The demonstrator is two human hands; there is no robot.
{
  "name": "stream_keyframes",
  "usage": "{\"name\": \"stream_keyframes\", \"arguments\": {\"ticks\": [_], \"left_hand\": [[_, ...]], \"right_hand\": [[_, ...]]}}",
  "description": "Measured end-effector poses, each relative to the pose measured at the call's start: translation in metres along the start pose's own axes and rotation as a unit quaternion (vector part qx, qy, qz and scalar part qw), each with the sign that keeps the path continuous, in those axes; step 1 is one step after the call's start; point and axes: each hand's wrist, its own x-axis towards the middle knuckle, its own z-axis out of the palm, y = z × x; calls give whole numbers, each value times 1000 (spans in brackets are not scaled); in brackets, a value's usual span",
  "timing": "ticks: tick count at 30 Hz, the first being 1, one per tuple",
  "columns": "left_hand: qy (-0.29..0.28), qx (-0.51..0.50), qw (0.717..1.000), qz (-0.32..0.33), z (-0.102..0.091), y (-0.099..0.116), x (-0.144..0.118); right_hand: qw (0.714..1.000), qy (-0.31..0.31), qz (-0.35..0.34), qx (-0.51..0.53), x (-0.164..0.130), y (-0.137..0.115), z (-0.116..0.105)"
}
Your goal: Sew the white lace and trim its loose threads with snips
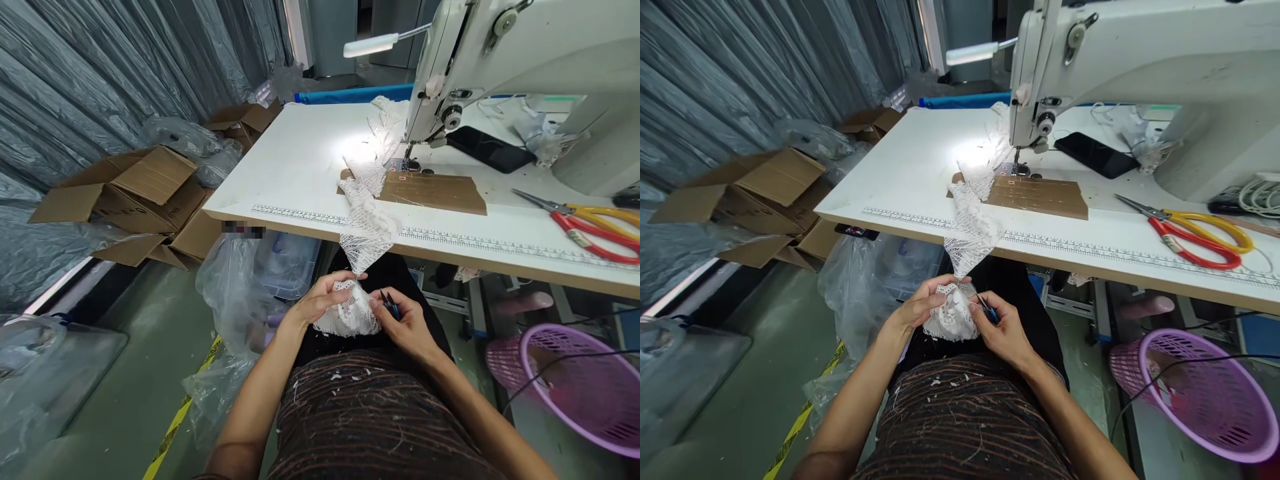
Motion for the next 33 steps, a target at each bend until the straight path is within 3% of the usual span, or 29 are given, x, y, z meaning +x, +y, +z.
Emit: {"name": "stream_keyframes", "arguments": {"ticks": [5, 12, 18, 22, 27, 33], "left_hand": [[30, 114, 993, 10, 3, 12, 6], [73, 130, 989, 13, 1, 15, -1], [68, 181, 981, 24, 3, 21, -4], [76, 212, 973, 46, 4, 22, -3], [93, 191, 976, 55, 1, 18, -2], [96, 145, 984, 22, 2, 17, -3]], "right_hand": [[1000, -5, 13, -12, -1, 4, -2], [998, -35, 26, -53, 11, 9, -11], [984, -69, -32, -164, 30, 1, -8], [978, -71, -63, -184, 38, -4, 0], [981, -30, -55, -182, 35, -3, 4], [975, -64, -76, -199, 31, -6, 5]]}}
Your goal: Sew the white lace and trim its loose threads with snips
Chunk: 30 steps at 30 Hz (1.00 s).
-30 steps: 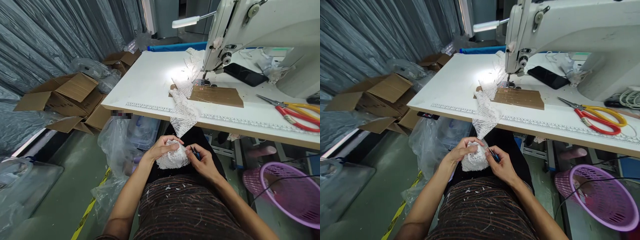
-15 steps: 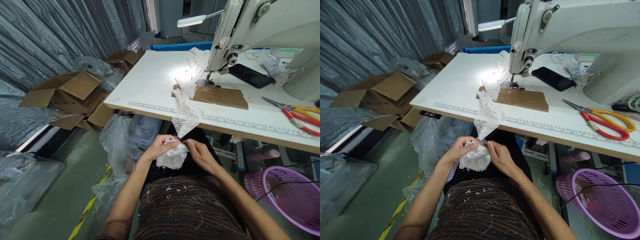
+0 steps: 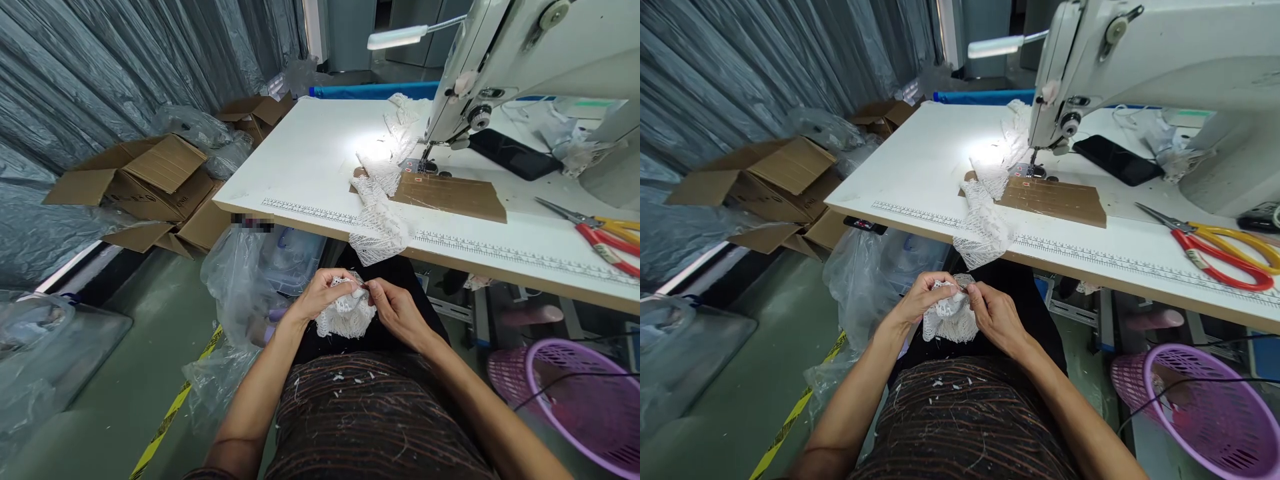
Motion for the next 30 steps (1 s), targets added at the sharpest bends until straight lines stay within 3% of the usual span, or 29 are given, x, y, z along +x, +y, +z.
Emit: {"name": "stream_keyframes", "arguments": {"ticks": [7, 18, 21, 24, 26, 30], "left_hand": [[-15, 33, 999, 0, -2, 0, -1], [-31, 40, 999, -17, 2, 3, 0], [12, 53, 999, -3, 4, 6, 4], [129, 97, 987, 17, 9, 11, 20], [177, 135, 975, 24, 14, 15, 34], [119, 102, 987, 19, 28, 14, 48]], "right_hand": [[995, 19, -5, -99, 2, -2, 1], [996, 18, -8, -86, 0, 3, 2], [997, 53, 21, -52, -2, 8, 1], [991, 124, 41, 40, -5, 15, -1], [979, 179, 50, 79, -5, 20, -3], [954, 275, 63, 99, -3, 25, -4]]}}
